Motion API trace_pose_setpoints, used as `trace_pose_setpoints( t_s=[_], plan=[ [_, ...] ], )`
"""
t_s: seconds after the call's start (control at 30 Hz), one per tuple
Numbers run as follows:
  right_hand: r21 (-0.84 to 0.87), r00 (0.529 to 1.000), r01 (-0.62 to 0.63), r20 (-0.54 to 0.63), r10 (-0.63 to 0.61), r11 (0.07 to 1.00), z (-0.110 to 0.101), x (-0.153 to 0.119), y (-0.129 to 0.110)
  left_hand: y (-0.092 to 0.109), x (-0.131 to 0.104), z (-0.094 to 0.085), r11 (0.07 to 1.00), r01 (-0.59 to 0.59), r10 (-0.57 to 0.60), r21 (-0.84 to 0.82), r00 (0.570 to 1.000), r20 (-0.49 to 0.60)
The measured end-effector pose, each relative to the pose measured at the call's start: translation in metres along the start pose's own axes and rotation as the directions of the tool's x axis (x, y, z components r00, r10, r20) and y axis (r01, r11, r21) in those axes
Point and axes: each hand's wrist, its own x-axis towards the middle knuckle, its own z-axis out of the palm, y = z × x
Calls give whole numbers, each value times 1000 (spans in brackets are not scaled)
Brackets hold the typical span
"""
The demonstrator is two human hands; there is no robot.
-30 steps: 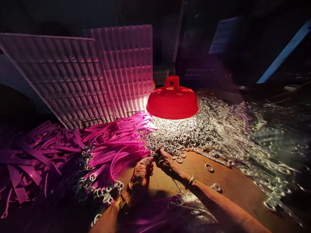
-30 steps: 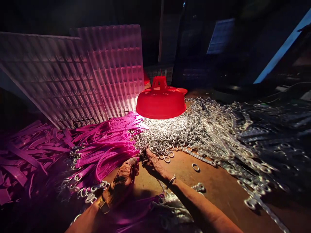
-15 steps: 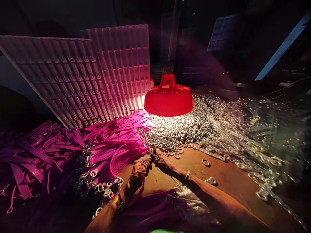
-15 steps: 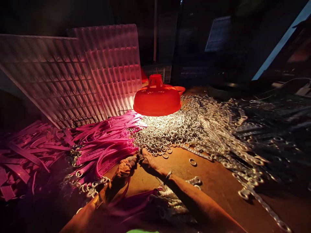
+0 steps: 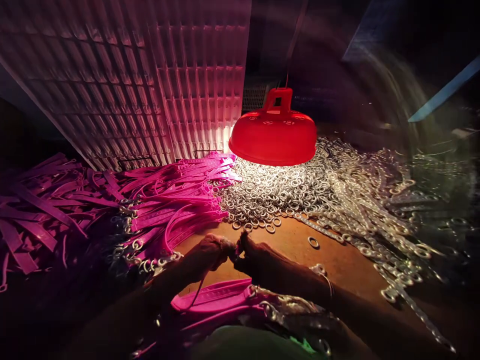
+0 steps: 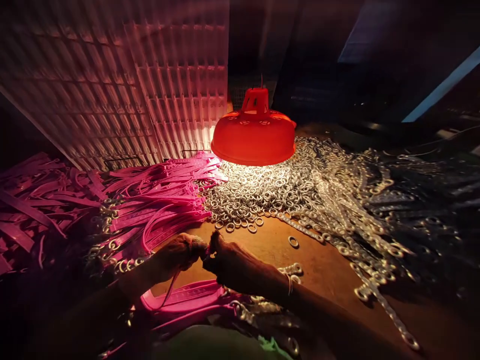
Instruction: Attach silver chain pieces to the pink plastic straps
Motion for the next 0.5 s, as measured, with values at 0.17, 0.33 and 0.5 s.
trace_pose_setpoints(
  t_s=[0.17, 0.33, 0.5],
  plan=[
    [-181, 995, -50, -97, 33, 982, 19, -64, -27, -17, -31, 14, 996, -3, -15, 91, 980, 198],
    [-75, 991, -120, -64, 115, 990, 34, -72, -42, -43, -53, 34, 998, -11, 25, -57, 965, 261],
    [68, 978, -205, -25, 207, 976, 50, -69, -34, -50, -61, 43, 985, -153, 136, 75, 971, 195]
  ],
)
